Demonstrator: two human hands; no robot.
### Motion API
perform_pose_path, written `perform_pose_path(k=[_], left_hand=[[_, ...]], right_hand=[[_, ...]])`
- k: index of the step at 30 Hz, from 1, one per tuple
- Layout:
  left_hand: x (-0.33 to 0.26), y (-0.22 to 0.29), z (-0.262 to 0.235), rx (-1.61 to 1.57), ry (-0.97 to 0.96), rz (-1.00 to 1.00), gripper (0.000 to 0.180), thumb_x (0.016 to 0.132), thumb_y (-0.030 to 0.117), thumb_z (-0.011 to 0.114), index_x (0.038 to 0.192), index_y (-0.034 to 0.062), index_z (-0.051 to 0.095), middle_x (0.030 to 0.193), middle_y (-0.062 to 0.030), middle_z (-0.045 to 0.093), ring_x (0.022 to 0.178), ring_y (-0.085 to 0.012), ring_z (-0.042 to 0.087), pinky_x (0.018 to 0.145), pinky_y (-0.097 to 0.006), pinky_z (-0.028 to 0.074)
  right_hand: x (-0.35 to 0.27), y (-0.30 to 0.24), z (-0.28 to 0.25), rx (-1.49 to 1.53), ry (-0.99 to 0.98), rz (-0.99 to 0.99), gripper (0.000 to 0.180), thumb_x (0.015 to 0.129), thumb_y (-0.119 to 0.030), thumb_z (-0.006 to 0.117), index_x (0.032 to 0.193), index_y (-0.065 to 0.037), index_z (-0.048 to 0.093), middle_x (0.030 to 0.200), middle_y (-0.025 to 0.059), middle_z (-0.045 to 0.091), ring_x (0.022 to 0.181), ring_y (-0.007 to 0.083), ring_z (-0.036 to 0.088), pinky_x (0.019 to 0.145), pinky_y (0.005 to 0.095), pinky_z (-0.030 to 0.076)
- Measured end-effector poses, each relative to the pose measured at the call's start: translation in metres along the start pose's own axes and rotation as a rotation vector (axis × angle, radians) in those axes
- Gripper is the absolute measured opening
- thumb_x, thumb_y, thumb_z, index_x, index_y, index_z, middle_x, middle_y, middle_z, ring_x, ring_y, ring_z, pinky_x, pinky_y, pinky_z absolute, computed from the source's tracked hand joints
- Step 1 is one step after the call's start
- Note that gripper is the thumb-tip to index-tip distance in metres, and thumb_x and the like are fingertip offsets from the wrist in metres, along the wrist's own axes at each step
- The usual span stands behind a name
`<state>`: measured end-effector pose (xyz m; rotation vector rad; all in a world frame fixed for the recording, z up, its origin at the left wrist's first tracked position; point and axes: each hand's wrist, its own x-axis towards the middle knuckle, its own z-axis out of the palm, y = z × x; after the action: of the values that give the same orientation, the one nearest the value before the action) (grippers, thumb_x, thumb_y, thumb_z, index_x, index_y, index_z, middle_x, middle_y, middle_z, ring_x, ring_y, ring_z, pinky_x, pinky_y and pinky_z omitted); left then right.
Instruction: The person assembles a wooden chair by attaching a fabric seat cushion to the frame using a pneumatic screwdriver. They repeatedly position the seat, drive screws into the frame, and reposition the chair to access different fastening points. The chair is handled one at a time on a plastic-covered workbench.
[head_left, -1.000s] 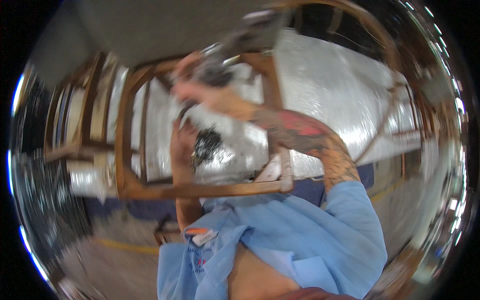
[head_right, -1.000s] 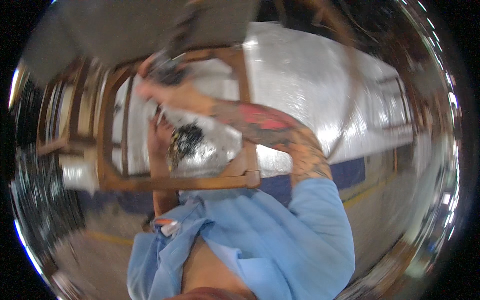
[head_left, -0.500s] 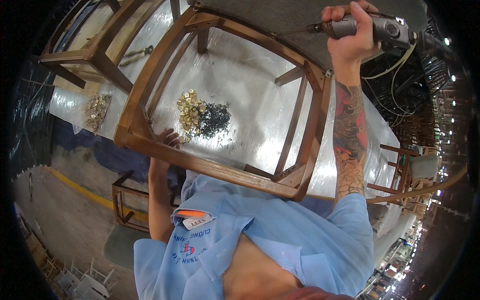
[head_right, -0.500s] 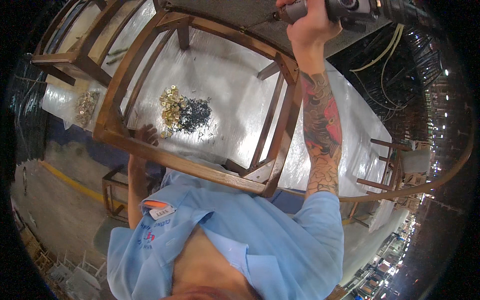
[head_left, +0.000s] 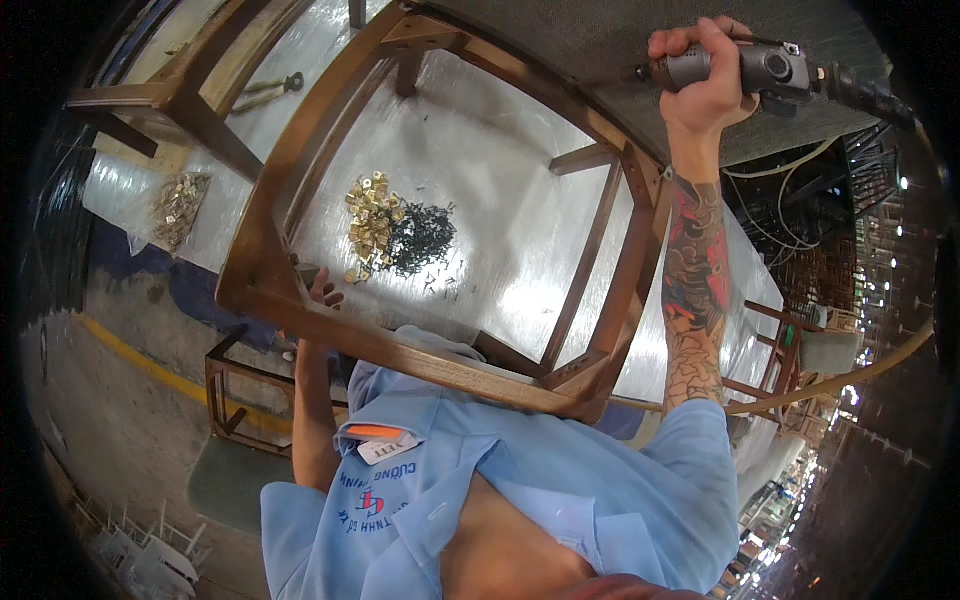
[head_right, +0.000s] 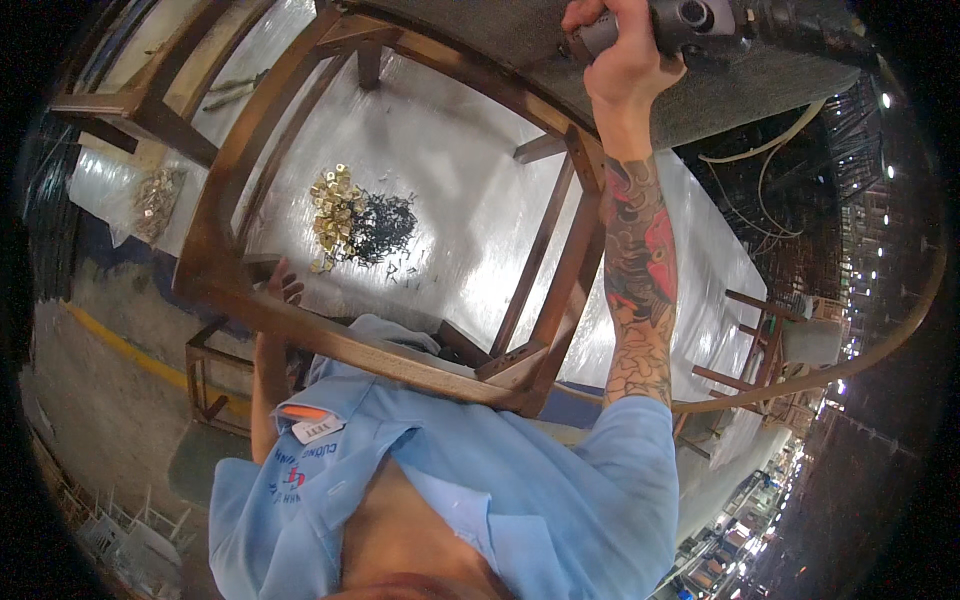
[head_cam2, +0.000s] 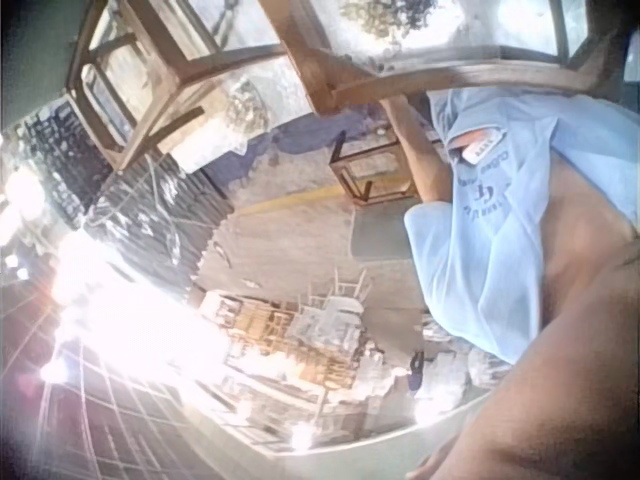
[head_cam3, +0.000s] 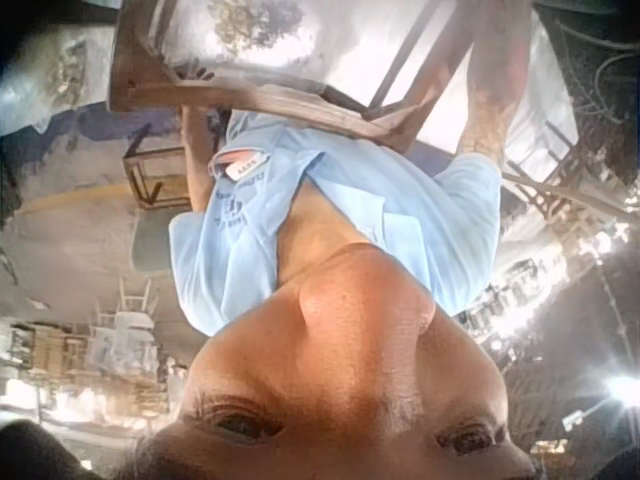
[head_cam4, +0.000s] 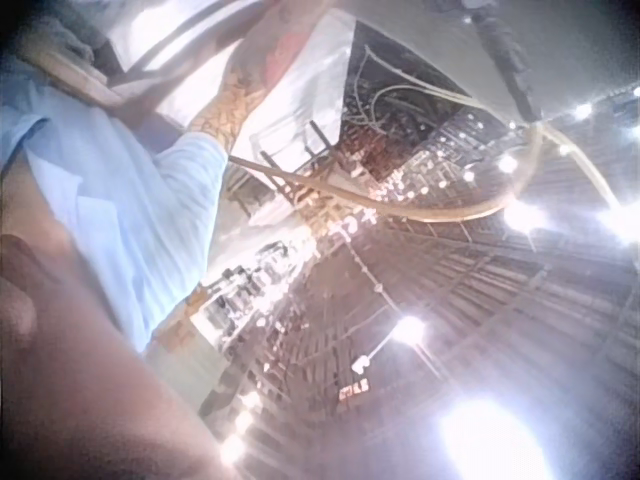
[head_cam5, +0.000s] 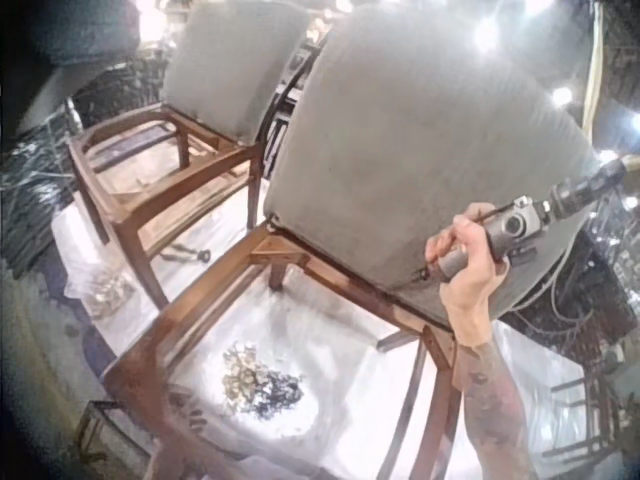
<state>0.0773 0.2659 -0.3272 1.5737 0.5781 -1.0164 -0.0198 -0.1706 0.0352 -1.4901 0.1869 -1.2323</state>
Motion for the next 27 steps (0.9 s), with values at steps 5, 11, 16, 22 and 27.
perform_pose_path(k=[5, 11, 16, 22, 27], left_hand=[[-0.011, -0.002, 0.010, -0.028, 0.026, 0.168, 0.061, 0.081, 0.045, 0.075, 0.124, 0.0076, 0.053, 0.112, -0.0126, 0.059, 0.083, -0.0206, 0.064, 0.069, -0.032, 0.049], [-0.003, 0.002, 0.025, 0.069, 0.093, 0.109, 0.053, 0.086, 0.043, 0.069, 0.117, 0.0028, 0.055, 0.106, -0.0119, 0.059, 0.078, -0.0198, 0.065, 0.063, -0.032, 0.047], [-0.003, 0.005, 0.022, 0.108, 0.100, 0.095, 0.048, 0.088, 0.039, 0.068, 0.113, 0.0004, 0.054, 0.102, -0.0110, 0.059, 0.076, -0.0195, 0.066, 0.058, -0.031, 0.046], [-0.001, 0.005, 0.018, 0.081, 0.081, 0.095, 0.057, 0.086, 0.040, 0.070, 0.124, 0.0045, 0.046, 0.107, -0.0115, 0.055, 0.079, -0.0220, 0.065, 0.062, -0.032, 0.048], [-0.005, 0.000, 0.013, 0.149, 0.051, 0.132, 0.063, 0.089, 0.046, 0.065, 0.133, 0.0049, 0.048, 0.114, -0.0138, 0.055, 0.086, -0.0231, 0.064, 0.073, -0.037, 0.048]], right_hand=[[-0.001, -0.015, 0.033, -0.097, 0.136, -0.072, 0.013, 0.083, -0.006, 0.060, 0.093, -0.005, 0.052, 0.062, 0.0044, 0.049, 0.049, 0.0152, 0.049, 0.048, 0.0321, 0.045], [-0.006, -0.015, 0.040, -0.331, 0.169, -0.175, 0.007, 0.082, -0.004, 0.060, 0.078, -0.001, 0.055, 0.061, 0.0071, 0.055, 0.046, 0.0183, 0.055, 0.047, 0.0301, 0.044], [-0.002, 0.011, 0.029, -0.244, 0.045, -0.311, 0.009, 0.083, 0.000, 0.058, 0.075, -0.001, 0.055, 0.058, 0.0044, 0.055, 0.047, 0.0146, 0.055, 0.045, 0.0279, 0.042], [-0.010, 0.005, 0.030, -0.348, 0.044, -0.234, 0.013, 0.084, -0.001, 0.059, 0.073, -0.003, 0.055, 0.057, 0.0030, 0.057, 0.045, 0.0113, 0.053, 0.044, 0.0259, 0.041], [-0.009, 0.006, 0.035, -0.276, 0.130, -0.131, 0.017, 0.083, -0.002, 0.063, 0.067, -0.004, 0.055, 0.056, 0.0022, 0.058, 0.045, 0.0103, 0.055, 0.043, 0.0248, 0.041]])
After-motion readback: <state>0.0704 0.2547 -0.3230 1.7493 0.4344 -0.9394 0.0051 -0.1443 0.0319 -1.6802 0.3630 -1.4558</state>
